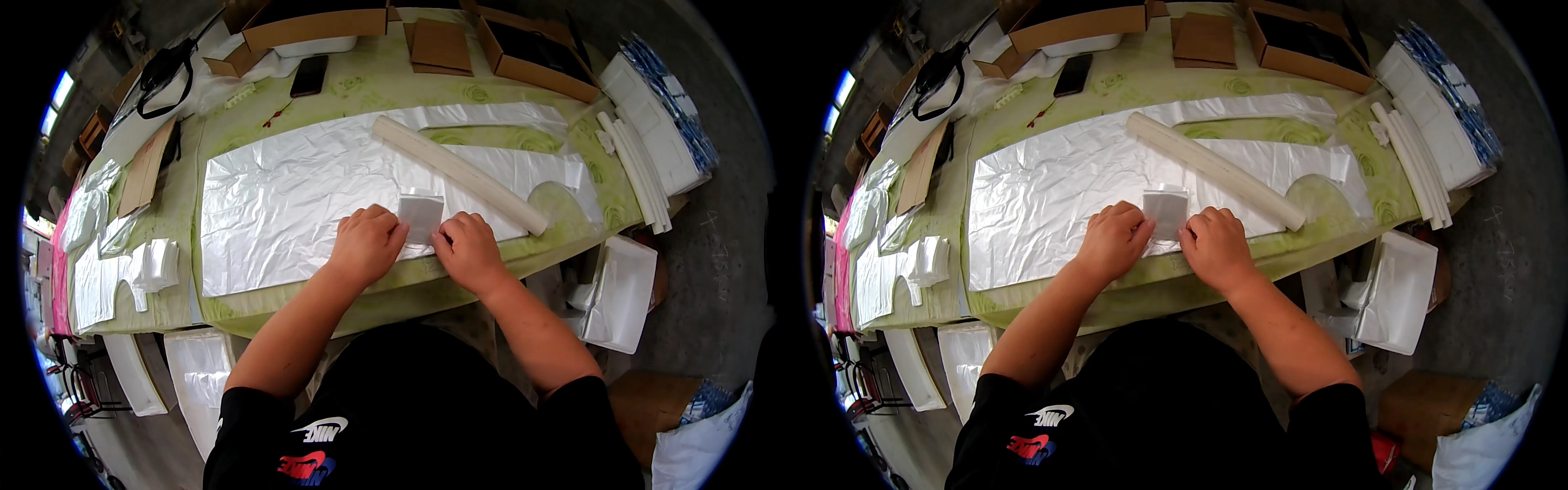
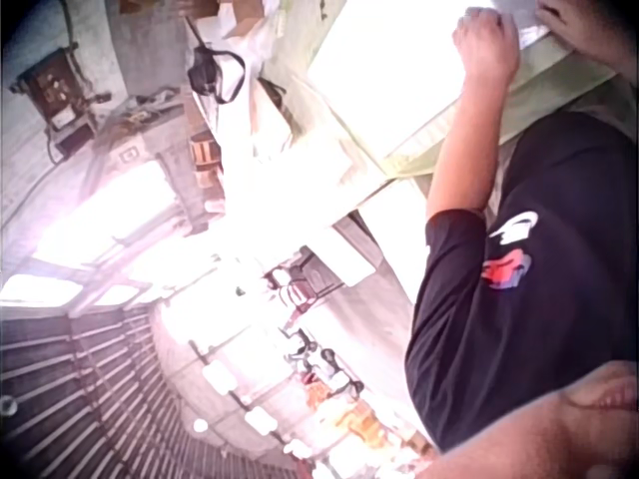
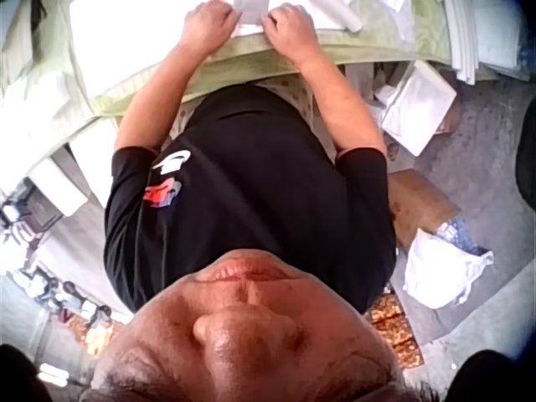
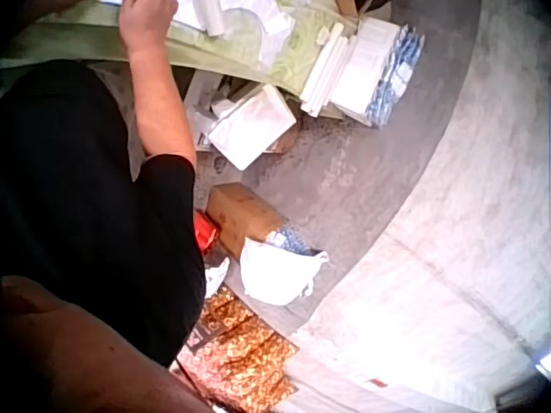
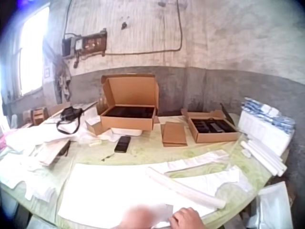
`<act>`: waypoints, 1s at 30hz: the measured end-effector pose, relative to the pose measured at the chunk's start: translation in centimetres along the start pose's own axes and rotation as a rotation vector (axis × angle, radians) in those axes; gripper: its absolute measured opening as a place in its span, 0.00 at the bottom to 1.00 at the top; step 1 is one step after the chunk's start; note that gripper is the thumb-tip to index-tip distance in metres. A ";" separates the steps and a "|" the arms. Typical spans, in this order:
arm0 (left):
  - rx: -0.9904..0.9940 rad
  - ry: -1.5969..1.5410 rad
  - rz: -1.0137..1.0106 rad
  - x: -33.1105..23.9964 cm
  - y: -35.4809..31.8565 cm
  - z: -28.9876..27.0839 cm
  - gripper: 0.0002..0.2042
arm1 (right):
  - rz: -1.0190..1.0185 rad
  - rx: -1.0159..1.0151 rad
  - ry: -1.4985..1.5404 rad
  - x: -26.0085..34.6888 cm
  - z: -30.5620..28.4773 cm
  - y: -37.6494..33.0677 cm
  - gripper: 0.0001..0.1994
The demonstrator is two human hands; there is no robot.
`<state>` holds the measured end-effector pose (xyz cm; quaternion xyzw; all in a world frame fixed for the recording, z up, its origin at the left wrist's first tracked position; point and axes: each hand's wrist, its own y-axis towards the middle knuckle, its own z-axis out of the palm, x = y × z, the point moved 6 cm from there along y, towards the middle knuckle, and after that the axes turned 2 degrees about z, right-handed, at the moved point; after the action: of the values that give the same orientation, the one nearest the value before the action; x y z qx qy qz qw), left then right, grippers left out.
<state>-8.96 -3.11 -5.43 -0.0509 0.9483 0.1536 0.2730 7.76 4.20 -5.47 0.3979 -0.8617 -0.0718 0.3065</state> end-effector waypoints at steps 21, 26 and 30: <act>0.025 0.190 0.253 -2.3 0.7 1.4 0.28 | 0.350 0.327 -0.055 -0.3 0.1 2.9 0.31; 0.144 -0.651 0.026 -2.7 -6.8 -0.3 0.15 | 0.443 0.414 -0.024 -0.8 0.0 3.6 0.29; 0.490 -1.279 -0.656 0.0 -14.2 4.1 0.23 | 0.298 0.364 -0.100 1.0 0.3 2.2 0.27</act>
<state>-4.34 -15.27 -12.51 -0.1692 0.5486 -0.1509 0.8048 5.69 4.94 -4.45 0.3110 -0.9237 0.1110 0.1942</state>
